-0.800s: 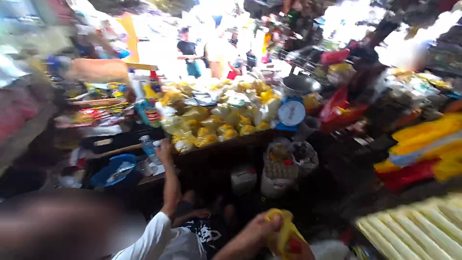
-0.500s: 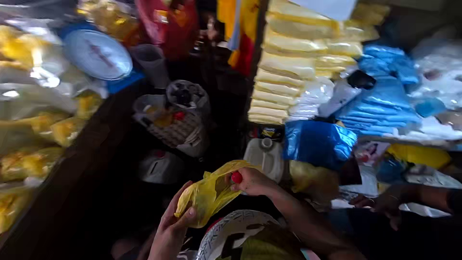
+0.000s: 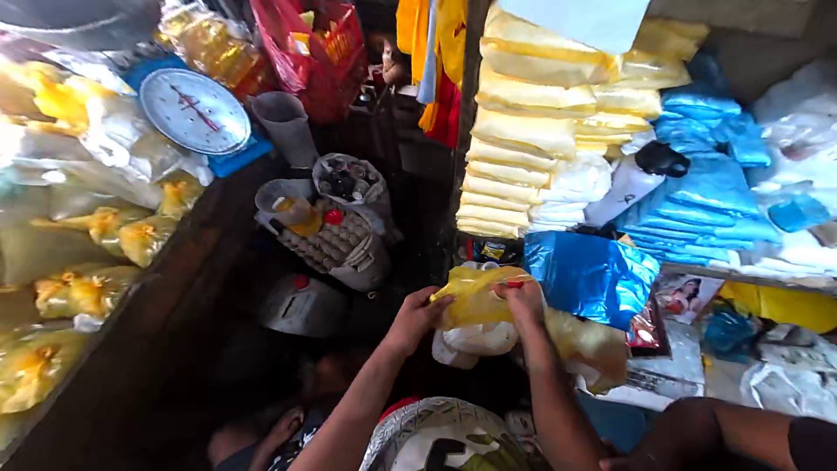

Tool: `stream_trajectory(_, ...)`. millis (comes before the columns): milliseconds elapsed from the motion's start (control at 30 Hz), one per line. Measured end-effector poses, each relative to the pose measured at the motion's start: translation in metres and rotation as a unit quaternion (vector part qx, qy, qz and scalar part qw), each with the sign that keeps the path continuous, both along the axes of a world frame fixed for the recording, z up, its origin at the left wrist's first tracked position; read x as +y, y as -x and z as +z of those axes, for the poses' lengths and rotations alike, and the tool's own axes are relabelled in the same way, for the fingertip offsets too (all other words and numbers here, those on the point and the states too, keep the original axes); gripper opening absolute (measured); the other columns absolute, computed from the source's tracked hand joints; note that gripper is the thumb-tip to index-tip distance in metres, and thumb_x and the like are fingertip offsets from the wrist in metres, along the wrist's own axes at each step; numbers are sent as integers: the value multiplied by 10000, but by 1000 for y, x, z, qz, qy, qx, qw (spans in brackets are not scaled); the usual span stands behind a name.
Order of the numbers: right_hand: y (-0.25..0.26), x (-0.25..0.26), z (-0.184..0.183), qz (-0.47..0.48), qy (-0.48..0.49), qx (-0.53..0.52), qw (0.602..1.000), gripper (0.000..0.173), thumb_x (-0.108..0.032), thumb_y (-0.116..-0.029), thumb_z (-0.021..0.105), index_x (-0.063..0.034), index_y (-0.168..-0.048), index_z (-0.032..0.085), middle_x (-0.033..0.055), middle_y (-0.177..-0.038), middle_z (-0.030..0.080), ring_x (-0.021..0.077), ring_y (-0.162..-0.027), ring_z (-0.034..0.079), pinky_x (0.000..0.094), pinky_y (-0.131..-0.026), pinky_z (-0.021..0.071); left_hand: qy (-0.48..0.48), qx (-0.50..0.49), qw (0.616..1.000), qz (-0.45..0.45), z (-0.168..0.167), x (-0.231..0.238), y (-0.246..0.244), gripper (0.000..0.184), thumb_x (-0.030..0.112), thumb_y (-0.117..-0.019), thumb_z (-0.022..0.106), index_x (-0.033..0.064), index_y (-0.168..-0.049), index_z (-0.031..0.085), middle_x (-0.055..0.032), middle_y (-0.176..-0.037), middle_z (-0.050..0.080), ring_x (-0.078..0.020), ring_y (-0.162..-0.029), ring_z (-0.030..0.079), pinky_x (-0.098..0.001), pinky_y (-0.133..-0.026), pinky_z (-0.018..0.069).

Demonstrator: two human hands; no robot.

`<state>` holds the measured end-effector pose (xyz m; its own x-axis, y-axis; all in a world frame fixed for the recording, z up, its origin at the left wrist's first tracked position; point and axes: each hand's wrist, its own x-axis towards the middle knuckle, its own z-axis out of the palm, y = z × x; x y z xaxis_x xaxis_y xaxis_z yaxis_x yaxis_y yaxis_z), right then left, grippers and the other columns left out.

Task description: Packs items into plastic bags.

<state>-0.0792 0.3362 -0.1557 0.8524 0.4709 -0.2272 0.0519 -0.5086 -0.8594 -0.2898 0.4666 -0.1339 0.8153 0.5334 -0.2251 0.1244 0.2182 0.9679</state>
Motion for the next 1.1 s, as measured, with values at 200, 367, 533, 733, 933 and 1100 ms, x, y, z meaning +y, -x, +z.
stream_trajectory(200, 14, 19, 17, -15, -78, 14, 997, 338, -21, -811, 802, 10, -1126, 684, 112, -1046, 730, 180, -970, 713, 407, -879, 616, 31, -64, 997, 9, 3, 16, -3, 259, 208, -1055, 557, 4, -1194, 637, -105, -1021, 705, -192, -897, 699, -396, -809, 608)
stream_trajectory(367, 38, 68, 17, 8, -73, 14, 997, 417, 43, -804, 784, 36, -1196, 644, 120, -1122, 708, 157, -1034, 694, 367, -921, 599, 80, -100, 992, 11, -13, 63, 28, 228, 190, -1057, 552, -2, -1152, 630, -86, -927, 686, -149, -800, 665, -347, -735, 578)
stream_trajectory(533, 73, 161, 14, 117, -19, 14, 993, 445, 33, -814, 778, 50, -1231, 625, 139, -1162, 693, 148, -1083, 671, 363, -966, 571, 64, -154, 985, 36, -18, 146, 91, 201, 171, -1057, 543, -5, -1064, 641, -59, -872, 651, -117, -778, 625, -318, -745, 544)
stream_trajectory(733, 138, 305, 19, 268, -51, 63, 960, 403, 31, -775, 817, 20, -1156, 686, 121, -1076, 736, 177, -994, 718, 395, -890, 618, 52, -226, 961, 151, 8, 240, 185, 178, 139, -1053, 546, 12, -1081, 667, -45, -908, 694, -106, -808, 658, -320, -762, 565)
stream_trajectory(933, 213, 435, 44, 489, -49, 8, 871, 331, -108, -808, 837, -80, -1123, 739, 51, -1073, 754, 139, -1011, 716, 383, -907, 612, 0, -343, 892, 295, 33, 279, 257, 273, 121, -1014, 606, 24, -1270, 604, -84, -1076, 713, -147, -951, 691, -373, -875, 579)
stream_trajectory(1100, 273, 543, 69, 627, -13, -54, 777, 308, -267, -891, 791, -105, -1148, 736, 69, -1047, 747, 172, -989, 705, 438, -926, 578, -39, -351, 837, 418, 46, 295, 296, 545, 53, -963, 668, 8, -1459, 449, -180, -1260, 651, -257, -1084, 676, -473, -955, 567)
